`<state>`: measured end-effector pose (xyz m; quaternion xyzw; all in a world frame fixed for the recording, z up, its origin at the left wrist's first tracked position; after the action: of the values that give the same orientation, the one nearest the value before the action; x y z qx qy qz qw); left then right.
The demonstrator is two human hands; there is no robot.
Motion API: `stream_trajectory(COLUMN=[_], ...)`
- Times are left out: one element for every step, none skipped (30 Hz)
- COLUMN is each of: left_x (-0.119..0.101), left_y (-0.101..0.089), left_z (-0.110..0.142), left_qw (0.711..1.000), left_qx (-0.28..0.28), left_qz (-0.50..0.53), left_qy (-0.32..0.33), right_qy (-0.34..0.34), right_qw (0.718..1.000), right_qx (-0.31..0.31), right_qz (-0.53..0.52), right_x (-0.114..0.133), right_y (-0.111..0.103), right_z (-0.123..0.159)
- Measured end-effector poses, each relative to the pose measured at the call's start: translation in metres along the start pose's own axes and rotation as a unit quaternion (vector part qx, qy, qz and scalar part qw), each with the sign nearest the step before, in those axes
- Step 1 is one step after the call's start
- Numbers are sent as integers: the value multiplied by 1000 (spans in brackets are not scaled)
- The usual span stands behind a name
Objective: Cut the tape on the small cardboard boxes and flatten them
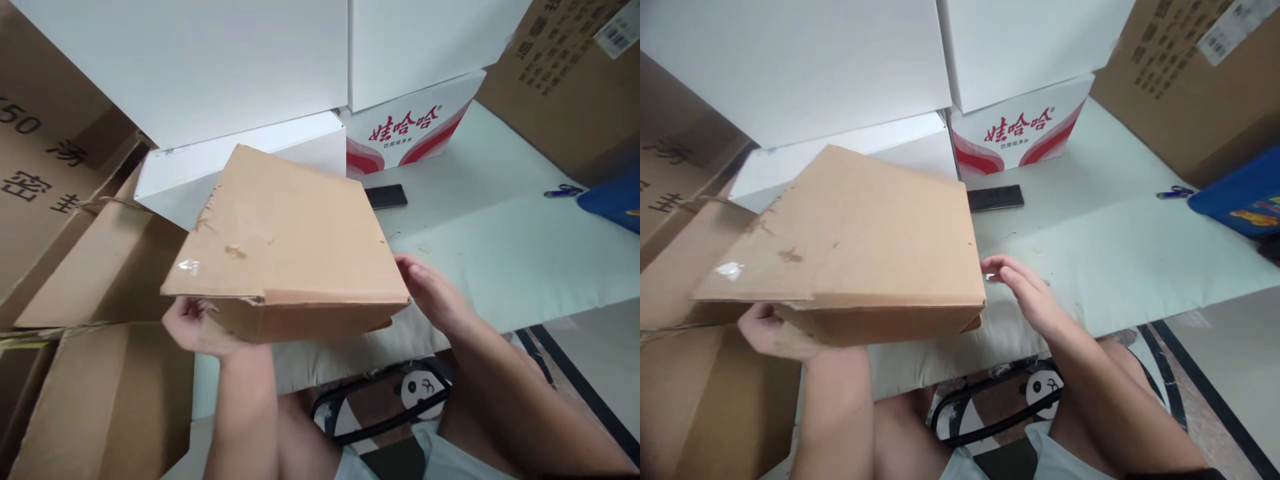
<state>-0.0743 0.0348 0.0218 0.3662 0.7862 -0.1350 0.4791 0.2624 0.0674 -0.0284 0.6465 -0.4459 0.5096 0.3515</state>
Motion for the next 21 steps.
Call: stream_trajectory(left_x=[2, 4, 6, 7, 7, 6, 5, 3, 1, -2, -5, -8, -11, -13, -14, -14, -15, -16, -17, -18, -20], left_y=[2, 4, 7, 10, 13, 16, 20, 24, 27, 30, 33, 35, 37, 38, 39, 40, 41, 41, 42, 44, 45], left_z=[2, 5, 8, 11, 14, 17, 20, 22, 24, 26, 27, 29, 30, 31, 32, 33, 33, 34, 34, 35, 36], left_qw=[999, 998, 996, 993, 989, 985, 981, 978, 975, 973, 972, 972, 972, 972, 972, 972, 971, 972, 973, 973, 974], left_qx=[-24, -45, -64, -81, -96, -105, -109, -108, -105, -101, -98, -95, -94, -90, -84, -79, -72, -61, -50, -40, -34], left_qz=[21, 41, 62, 82, 102, 122, 138, 150, 161, 170, 176, 180, 184, 188, 191, 196, 201, 204, 206, 205, 203], left_qy=[-8, -17, -26, -35, -45, -59, -77, -96, -111, -121, -124, -121, -115, -112, -109, -107, -104, -102, -97, -93, -92], right_qy=[-3, -10, -20, -31, -41, -47, -47, -38, -20, 7, 42, 80, 117, 150, 177, 196, 210, 220, 229, 234, 238], right_qw=[999, 998, 998, 998, 998, 997, 996, 995, 994, 992, 988, 982, 975, 967, 959, 951, 944, 938, 931, 926, 923], right_qx=[35, 52, 53, 42, 27, 14, 3, -5, -12, -24, -36, -46, -54, -60, -66, -73, -82, -91, -97, -102, -103], right_qz=[-12, -20, -28, -37, -49, -63, -79, -94, -110, -127, -144, -162, -180, -197, -213, -227, -240, -253, -266, -277, -285], right_x=[1, 3, 4, 6, 8, 10, 11, 11, 10, 9, 7, 5, 3, 1, -1, -2, -3, -3, -4, -4, -4], right_y=[4, 6, 8, 8, 9, 9, 9, 9, 9, 9, 9, 9, 9, 9, 10, 10, 11, 12, 12, 13, 14], right_z=[0, 1, 2, 2, 2, 2, 2, 1, 0, -2, -3, -4, -5, -5, -5, -6, -6, -6, -6, -6, -6])
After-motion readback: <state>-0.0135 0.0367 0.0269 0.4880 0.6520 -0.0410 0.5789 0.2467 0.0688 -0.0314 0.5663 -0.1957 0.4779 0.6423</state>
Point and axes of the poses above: each hand's wrist, its own z-axis away from the middle knuckle, its own y-axis out of the palm, x = y × z, the point moved 3 cm from there along -z, towards the middle knuckle, and after that the axes turned 10 degrees about -y, right-handed, at the moved point
